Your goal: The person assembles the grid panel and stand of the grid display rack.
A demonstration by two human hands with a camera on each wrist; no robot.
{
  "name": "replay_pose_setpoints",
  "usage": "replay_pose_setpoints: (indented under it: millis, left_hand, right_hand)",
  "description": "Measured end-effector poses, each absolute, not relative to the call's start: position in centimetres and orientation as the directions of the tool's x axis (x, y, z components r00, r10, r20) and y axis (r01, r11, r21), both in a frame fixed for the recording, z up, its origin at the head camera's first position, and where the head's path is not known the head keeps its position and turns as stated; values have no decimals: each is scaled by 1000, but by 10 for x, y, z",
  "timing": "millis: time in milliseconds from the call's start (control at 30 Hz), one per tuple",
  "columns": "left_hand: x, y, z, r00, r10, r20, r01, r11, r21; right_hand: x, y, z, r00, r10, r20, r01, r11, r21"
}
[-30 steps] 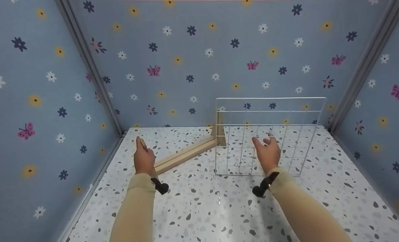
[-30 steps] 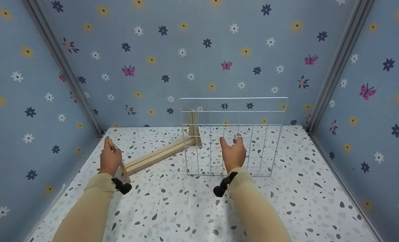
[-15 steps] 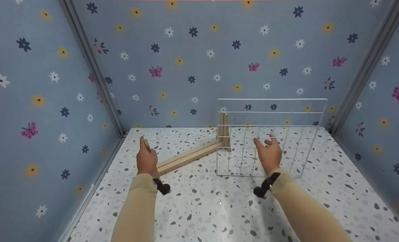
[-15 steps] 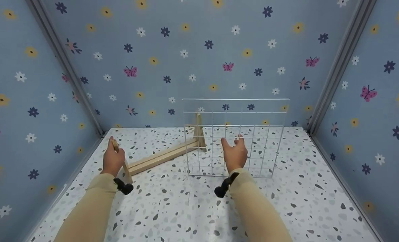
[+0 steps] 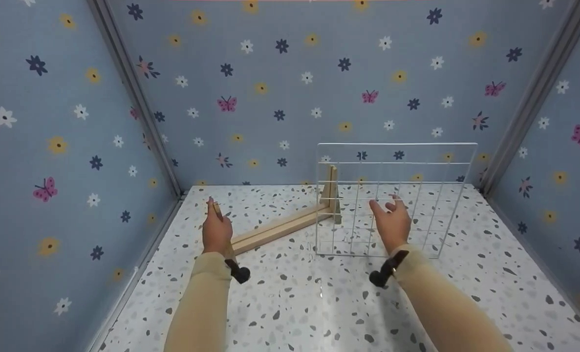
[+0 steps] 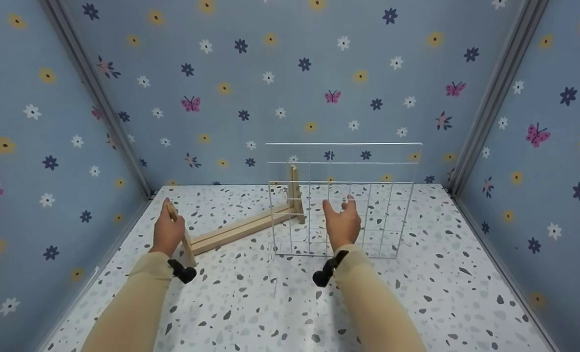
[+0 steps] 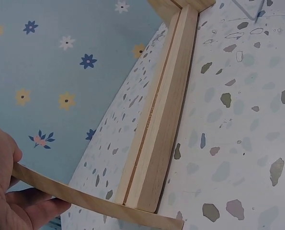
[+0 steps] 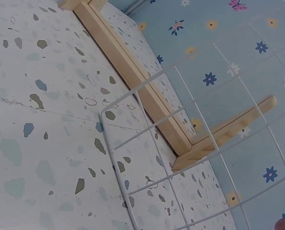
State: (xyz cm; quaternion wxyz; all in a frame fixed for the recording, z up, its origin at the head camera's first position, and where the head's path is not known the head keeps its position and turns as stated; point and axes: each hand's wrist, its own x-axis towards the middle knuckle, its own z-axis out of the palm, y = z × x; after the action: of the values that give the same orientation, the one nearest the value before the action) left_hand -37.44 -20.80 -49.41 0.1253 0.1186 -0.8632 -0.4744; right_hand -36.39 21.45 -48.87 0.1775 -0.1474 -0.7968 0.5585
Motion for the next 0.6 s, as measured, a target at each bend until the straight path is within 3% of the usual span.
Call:
replay_pose_setpoints:
  millis: [600]
  left_hand:
    - [-373,-203,-494,-951,-284,120,-44,511,858]
  right_hand:
    - [-362,213,-486,-890,439,121,28,317,-948]
